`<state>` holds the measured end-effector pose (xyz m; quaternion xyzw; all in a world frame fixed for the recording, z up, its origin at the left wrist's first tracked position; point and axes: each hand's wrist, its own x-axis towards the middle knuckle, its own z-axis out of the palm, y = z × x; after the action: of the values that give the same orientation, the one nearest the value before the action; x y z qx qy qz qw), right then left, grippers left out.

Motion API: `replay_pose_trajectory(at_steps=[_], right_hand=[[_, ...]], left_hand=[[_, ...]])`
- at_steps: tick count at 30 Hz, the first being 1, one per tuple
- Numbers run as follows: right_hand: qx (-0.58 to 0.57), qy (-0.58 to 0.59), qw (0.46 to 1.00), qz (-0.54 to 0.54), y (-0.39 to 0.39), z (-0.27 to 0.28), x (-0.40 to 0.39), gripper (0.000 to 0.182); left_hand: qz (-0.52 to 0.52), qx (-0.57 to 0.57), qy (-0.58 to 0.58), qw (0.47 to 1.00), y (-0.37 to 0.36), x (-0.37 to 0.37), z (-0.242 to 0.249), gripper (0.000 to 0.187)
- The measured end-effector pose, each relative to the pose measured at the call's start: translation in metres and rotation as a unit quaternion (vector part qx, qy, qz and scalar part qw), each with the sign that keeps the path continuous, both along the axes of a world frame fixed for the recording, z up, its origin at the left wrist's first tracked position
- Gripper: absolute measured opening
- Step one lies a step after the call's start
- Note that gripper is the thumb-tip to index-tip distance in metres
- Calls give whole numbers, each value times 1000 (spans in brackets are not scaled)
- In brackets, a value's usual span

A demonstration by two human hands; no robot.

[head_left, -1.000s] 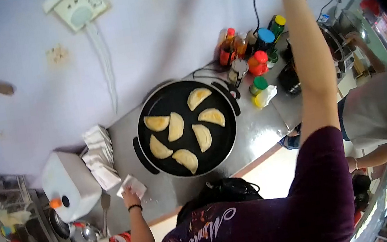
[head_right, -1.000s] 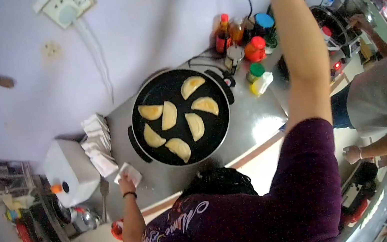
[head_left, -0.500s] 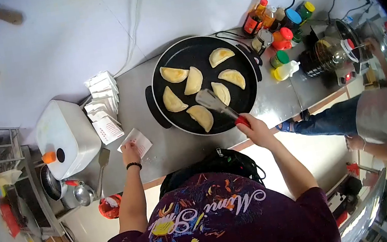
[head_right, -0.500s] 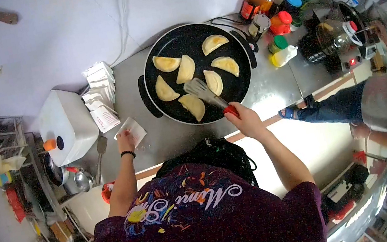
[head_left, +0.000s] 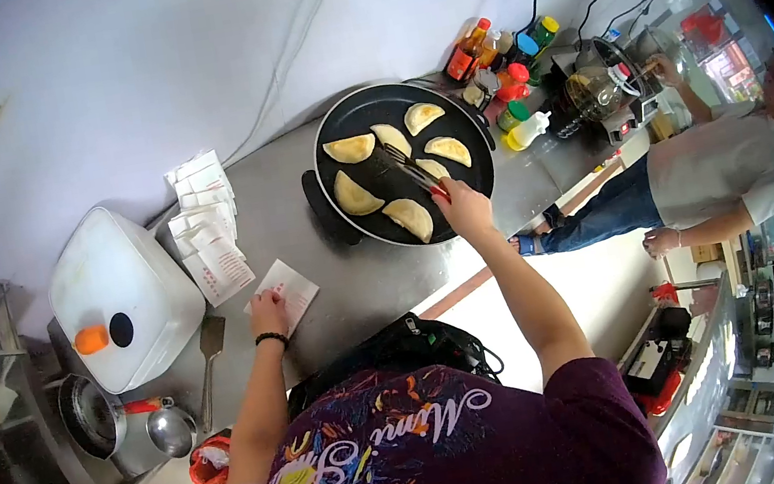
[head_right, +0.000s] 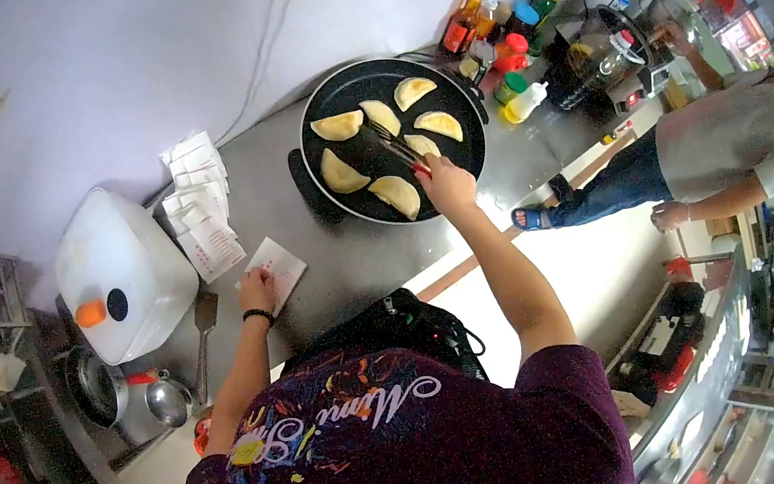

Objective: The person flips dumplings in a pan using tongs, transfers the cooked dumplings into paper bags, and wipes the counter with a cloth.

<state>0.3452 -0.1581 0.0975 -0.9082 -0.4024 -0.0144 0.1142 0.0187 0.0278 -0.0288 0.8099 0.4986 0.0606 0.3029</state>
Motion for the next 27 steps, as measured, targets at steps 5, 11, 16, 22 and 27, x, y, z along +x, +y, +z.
replay_pose_trajectory(at_steps=[5, 11, 16, 22, 27], right_hand=[[-16, -209, 969, 128, 17, 4, 11, 35], [-63, -232, 949, 205, 49, -20, 66, 44], [-16, 28, 977, 211, 71, -31, 108, 39], [-51, 670, 739, -49, 75, 10, 143, 39], [-88, 658, 748, 12, 91, 5, 160, 41]], left_hand=[[4, 8, 2, 1000, 0, 3, 7, 10], [14, 19, -6, 1000, 0, -1, -4, 11], [16, 3, -2, 1000, -1, -1, -17, 11], [43, 33, -17, 998, -8, 0, -19, 12], [56, 42, -8, 997, -10, 1, -22, 13]])
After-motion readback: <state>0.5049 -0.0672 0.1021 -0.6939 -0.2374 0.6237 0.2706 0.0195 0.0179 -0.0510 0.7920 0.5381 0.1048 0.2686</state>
